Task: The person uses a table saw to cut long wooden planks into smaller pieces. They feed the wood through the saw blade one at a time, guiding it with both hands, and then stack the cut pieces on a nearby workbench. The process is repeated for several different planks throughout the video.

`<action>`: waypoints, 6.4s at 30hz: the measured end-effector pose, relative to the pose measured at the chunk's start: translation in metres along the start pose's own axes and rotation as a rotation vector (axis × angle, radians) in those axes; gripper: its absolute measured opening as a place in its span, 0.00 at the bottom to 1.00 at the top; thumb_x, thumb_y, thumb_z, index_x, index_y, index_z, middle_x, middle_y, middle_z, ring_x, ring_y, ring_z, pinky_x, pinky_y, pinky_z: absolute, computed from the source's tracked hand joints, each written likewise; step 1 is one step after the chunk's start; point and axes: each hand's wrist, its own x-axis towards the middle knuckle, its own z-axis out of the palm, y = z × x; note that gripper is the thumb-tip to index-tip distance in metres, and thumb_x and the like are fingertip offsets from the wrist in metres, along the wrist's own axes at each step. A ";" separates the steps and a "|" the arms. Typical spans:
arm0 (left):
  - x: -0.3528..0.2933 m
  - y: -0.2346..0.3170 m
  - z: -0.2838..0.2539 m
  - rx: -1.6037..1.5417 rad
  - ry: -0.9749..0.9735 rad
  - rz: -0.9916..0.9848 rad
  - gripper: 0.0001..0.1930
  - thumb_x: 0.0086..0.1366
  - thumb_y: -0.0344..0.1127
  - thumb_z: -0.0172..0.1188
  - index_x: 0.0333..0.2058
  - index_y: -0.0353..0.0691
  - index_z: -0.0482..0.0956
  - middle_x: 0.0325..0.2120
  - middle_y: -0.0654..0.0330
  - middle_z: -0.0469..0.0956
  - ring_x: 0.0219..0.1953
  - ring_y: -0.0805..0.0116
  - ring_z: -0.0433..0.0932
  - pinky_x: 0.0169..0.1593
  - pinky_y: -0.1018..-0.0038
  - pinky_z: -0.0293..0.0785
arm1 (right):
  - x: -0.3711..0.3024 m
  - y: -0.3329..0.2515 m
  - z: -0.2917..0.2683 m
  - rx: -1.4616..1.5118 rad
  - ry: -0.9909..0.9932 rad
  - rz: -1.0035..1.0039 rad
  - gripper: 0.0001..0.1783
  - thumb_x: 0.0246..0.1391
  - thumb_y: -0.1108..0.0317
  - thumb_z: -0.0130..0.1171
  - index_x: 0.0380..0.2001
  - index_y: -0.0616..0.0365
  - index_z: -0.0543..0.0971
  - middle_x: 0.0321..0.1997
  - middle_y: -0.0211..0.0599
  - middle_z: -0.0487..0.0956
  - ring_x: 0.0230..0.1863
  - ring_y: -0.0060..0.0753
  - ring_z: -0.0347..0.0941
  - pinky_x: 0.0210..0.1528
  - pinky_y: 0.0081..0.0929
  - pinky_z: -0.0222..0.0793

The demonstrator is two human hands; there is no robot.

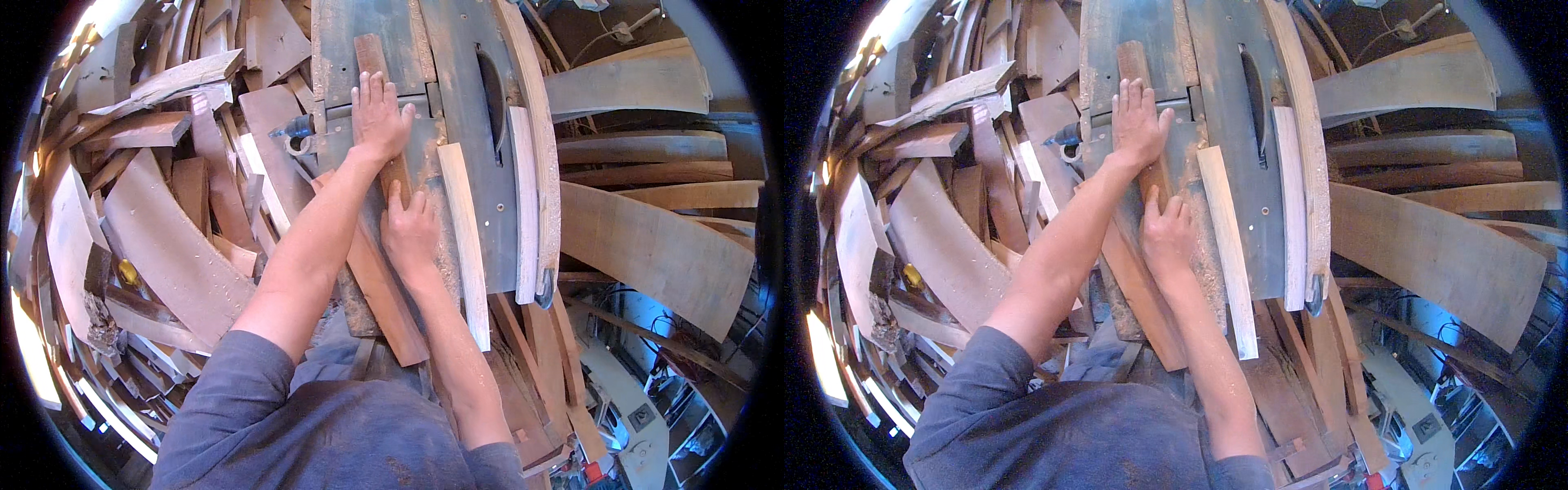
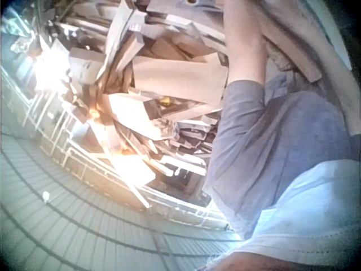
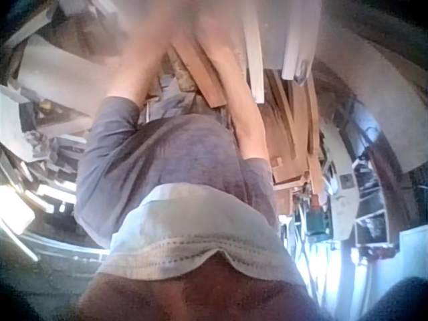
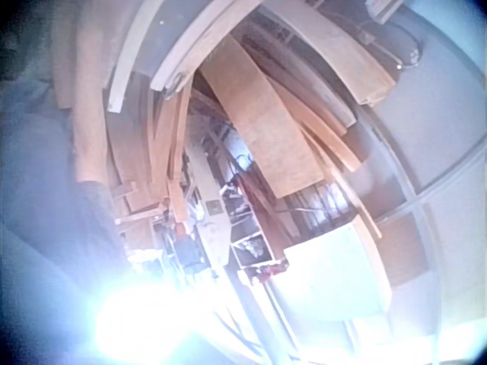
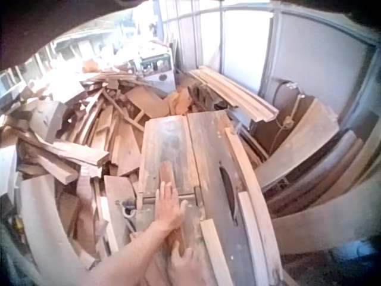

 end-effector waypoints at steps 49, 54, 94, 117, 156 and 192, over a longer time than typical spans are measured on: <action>-0.125 -0.002 -0.146 -0.939 0.060 -0.302 0.28 0.77 0.42 0.56 0.66 0.29 0.67 0.69 0.44 0.67 0.74 0.50 0.60 0.74 0.55 0.53 | 0.060 0.048 -0.088 1.833 -0.439 0.550 0.45 0.59 0.56 0.68 0.72 0.71 0.63 0.67 0.44 0.74 0.64 0.32 0.74 0.62 0.29 0.73; -0.172 0.035 -0.152 -0.861 0.064 -0.120 0.28 0.75 0.39 0.58 0.67 0.29 0.64 0.69 0.45 0.65 0.75 0.45 0.58 0.76 0.54 0.50 | -0.075 0.067 -0.128 1.726 -0.462 0.594 0.54 0.52 0.51 0.75 0.72 0.73 0.63 0.70 0.44 0.72 0.61 0.32 0.75 0.60 0.27 0.73; 0.055 -0.026 0.002 0.000 -0.055 0.045 0.33 0.70 0.54 0.56 0.63 0.33 0.71 0.71 0.43 0.58 0.76 0.42 0.49 0.77 0.45 0.44 | 0.036 0.007 -0.006 0.074 -0.090 -0.092 0.30 0.54 0.69 0.60 0.61 0.64 0.76 0.39 0.50 0.72 0.41 0.53 0.73 0.39 0.44 0.77; -0.001 -0.071 -0.122 -0.465 0.214 -0.238 0.32 0.73 0.40 0.60 0.67 0.26 0.64 0.70 0.40 0.62 0.75 0.45 0.56 0.76 0.55 0.48 | 0.315 0.007 0.051 -0.016 -0.081 -0.105 0.33 0.54 0.60 0.62 0.63 0.61 0.75 0.44 0.60 0.77 0.47 0.62 0.78 0.47 0.52 0.78; -0.280 0.142 -0.158 -1.845 -0.246 -1.003 0.20 0.72 0.42 0.65 0.52 0.32 0.74 0.41 0.56 0.81 0.43 0.63 0.81 0.51 0.63 0.80 | -0.299 0.033 -0.207 0.355 -0.012 0.182 0.36 0.48 0.68 0.74 0.62 0.62 0.75 0.54 0.50 0.76 0.53 0.49 0.76 0.56 0.39 0.73; -0.297 0.084 -0.214 -1.871 -0.305 -0.975 0.19 0.70 0.37 0.65 0.52 0.30 0.73 0.45 0.52 0.81 0.47 0.60 0.82 0.54 0.61 0.80 | -0.287 0.116 -0.092 0.313 -0.115 0.099 0.28 0.48 0.63 0.71 0.51 0.62 0.75 0.42 0.55 0.77 0.47 0.61 0.73 0.50 0.52 0.71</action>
